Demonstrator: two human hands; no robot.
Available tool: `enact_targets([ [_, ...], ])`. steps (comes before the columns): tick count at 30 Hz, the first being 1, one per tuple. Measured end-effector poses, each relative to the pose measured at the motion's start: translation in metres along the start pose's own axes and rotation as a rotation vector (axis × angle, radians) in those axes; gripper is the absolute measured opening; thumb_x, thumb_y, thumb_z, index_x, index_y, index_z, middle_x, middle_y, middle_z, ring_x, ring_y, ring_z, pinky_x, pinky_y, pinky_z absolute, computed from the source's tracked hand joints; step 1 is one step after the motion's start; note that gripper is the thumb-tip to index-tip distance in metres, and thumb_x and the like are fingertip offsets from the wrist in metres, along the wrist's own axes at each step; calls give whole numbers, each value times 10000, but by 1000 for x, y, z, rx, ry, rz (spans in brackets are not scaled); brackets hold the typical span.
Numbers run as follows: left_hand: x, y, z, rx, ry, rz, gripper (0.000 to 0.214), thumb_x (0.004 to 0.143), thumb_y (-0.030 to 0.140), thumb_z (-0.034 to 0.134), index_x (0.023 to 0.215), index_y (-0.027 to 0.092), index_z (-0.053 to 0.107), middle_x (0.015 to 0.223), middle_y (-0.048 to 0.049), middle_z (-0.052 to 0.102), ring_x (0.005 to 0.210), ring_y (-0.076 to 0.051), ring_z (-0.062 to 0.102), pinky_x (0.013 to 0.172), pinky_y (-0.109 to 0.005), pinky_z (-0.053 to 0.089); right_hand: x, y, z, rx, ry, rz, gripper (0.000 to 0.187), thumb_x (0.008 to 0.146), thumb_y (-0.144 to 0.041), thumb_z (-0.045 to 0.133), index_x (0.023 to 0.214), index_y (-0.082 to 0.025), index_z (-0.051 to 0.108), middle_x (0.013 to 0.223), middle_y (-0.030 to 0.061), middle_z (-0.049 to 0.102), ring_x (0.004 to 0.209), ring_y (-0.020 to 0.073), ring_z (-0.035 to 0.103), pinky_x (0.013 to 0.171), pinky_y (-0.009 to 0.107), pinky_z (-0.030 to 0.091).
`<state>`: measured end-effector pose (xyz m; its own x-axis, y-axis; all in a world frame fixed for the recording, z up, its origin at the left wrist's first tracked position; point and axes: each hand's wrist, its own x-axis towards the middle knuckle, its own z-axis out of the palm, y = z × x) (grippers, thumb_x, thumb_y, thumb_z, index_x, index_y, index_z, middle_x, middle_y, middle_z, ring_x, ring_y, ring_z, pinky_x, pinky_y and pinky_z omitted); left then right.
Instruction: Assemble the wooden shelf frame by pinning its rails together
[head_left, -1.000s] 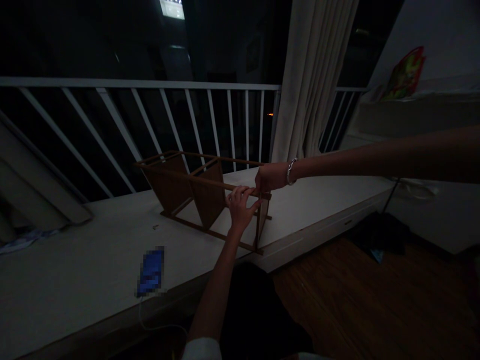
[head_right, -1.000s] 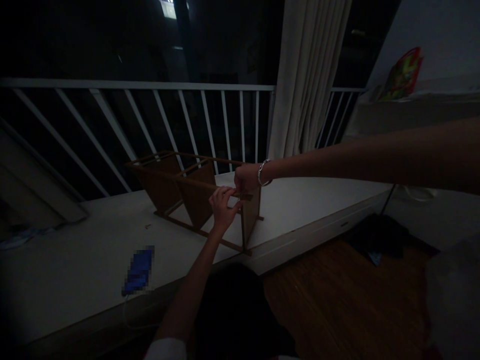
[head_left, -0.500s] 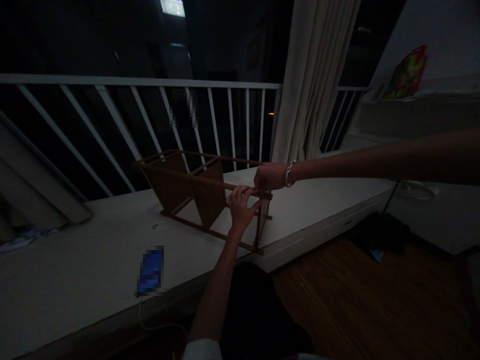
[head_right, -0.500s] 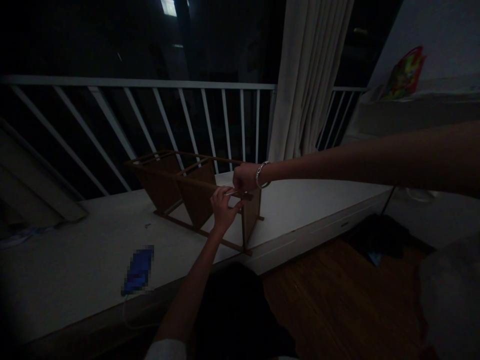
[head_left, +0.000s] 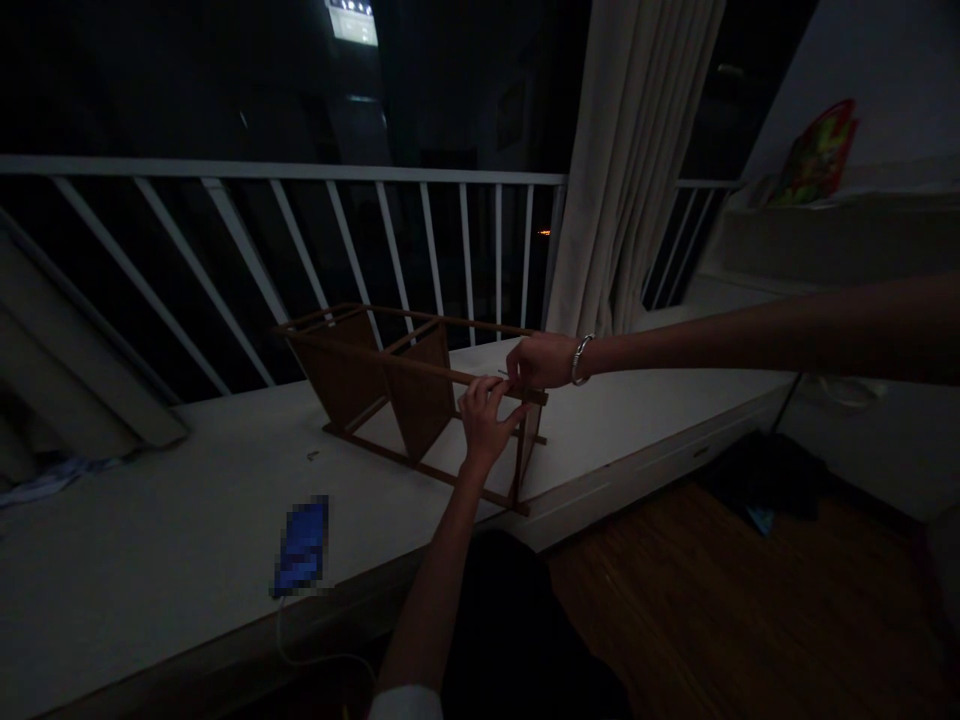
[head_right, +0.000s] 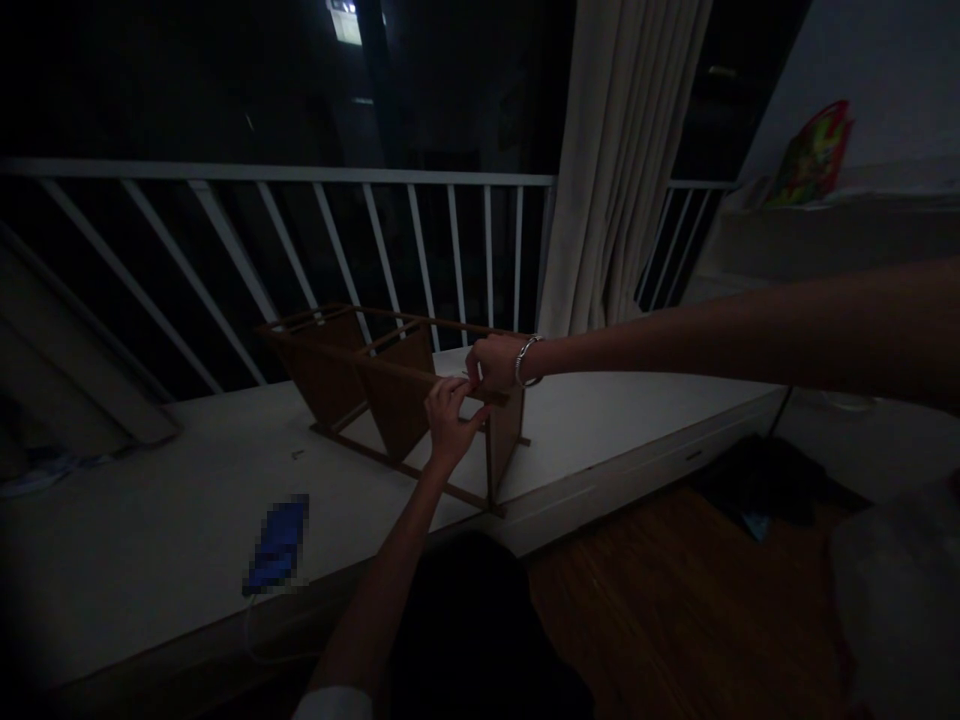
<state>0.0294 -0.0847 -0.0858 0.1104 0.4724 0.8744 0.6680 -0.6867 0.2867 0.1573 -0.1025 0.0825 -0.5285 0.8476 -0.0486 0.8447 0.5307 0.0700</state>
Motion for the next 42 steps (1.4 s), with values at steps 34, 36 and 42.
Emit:
enact_targets([
  [34, -2, 0, -2, 1, -13, 11, 420, 746, 476, 586, 1088, 232, 582, 1091, -74, 570, 1136, -235, 420, 938, -364, 307, 9, 28, -7, -214, -4, -274, 180, 704, -385, 636, 781, -229, 684, 860, 2, 674, 929, 180, 557, 891, 347, 279],
  [36, -2, 0, -1, -3, -11, 9, 423, 745, 475, 588, 1091, 232, 582, 1088, -75, 571, 1135, -235, 420, 938, -365, 305, 7, 25, -7, -180, -44, -196, 165, 705, -364, 632, 776, -224, 683, 827, -10, 680, 852, 155, 584, 813, 297, 338],
  [42, -1, -1, 0, -13, -13, 15, 429, 748, 480, 581, 1097, 230, 578, 1094, -77, 567, 1143, -240, 412, 937, -371, 306, 6, 17, -5, -95, -75, -85, 162, 667, -254, 636, 818, -246, 695, 750, -44, 679, 723, 98, 598, 589, 174, 364],
])
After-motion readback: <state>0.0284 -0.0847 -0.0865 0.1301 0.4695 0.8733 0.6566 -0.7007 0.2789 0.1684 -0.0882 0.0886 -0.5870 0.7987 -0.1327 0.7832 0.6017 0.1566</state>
